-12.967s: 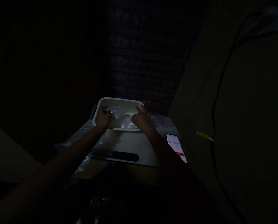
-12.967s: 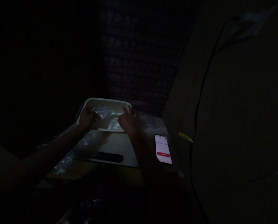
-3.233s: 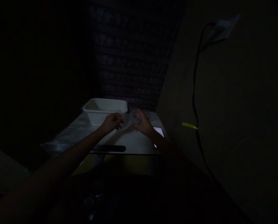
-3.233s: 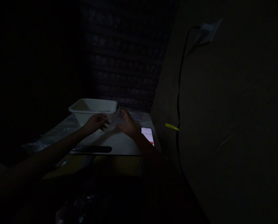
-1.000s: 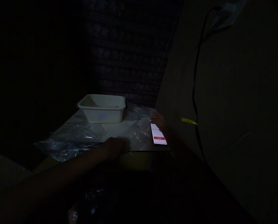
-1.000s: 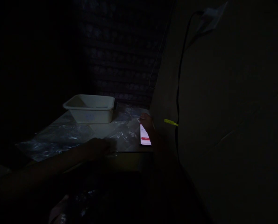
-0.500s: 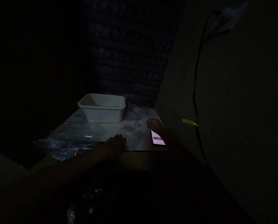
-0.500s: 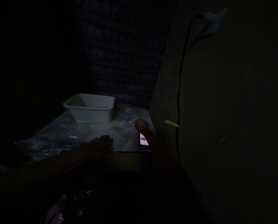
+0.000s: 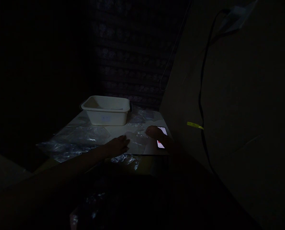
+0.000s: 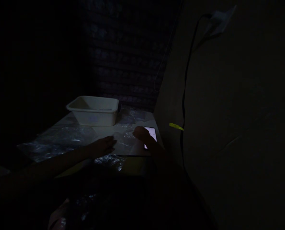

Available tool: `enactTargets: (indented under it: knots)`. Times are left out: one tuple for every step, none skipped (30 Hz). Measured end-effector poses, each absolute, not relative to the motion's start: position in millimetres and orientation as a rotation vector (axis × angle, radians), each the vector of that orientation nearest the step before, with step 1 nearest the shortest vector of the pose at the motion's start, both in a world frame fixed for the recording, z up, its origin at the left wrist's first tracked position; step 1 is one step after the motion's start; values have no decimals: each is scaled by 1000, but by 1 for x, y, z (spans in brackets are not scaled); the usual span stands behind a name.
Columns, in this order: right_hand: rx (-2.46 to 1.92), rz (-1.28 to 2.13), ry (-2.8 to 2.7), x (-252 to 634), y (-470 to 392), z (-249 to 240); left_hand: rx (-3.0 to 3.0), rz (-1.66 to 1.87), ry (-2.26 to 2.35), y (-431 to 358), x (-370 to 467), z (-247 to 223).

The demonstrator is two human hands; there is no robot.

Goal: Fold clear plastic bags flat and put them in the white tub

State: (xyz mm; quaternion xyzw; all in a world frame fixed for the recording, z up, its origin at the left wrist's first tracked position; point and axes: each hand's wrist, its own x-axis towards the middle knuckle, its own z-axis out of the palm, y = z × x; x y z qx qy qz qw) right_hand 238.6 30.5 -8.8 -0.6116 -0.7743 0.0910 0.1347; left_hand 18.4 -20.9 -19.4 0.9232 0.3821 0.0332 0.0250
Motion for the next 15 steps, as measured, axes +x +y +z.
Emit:
enactTargets:
  knots:
    - [-1774, 334, -2173, 235, 33, -11, 2861, 71, 1203, -22, 18, -21]
    - [-1772, 395, -2113, 231, 36, -14, 2873, 34, 1220, -25, 19, -21]
    - [-1767, 441, -2069, 226, 38, -16, 2881, 2, 1235, -27, 21, -21]
    - [-1759, 469, -2039, 220, 40, -18, 2875, -13, 1252, -30, 23, -20]
    - [-1749, 487, -2015, 215, 42, -20, 2865, -21, 1260, -32, 26, -19]
    - [-1731, 505, -1984, 209, 43, -22, 2853, -26, 1263, -34, 28, -17]
    - [-1708, 521, -1957, 203, 43, -24, 2838, -25, 1267, -35, 30, -16]
    - [-1687, 530, -1938, 198, 43, -24, 2815, -13, 1275, -35, 30, -14]
    - [-1659, 543, -1924, 194, 43, -25, 2785, 17, 1282, -33, 30, -13]
    - [-1615, 569, -1911, 190, 42, -24, 2739, 68, 1290, -30, 29, -12]
    - [-1554, 609, -1896, 188, 41, -23, 2670, 145, 1306, -26, 27, -11]
    - [-1476, 658, -1875, 187, 40, -21, 2558, 247, 1339, -20, 24, -11]
    - [-1390, 713, -1846, 187, 40, -19, 2415, 363, 1378, -14, 21, -11]
    - [-1308, 767, -1812, 188, 39, -17, 2249, 476, 1421, -7, 18, -11]
    - [-1242, 816, -1775, 189, 39, -14, 2039, 563, 1488, 0, 15, -11]
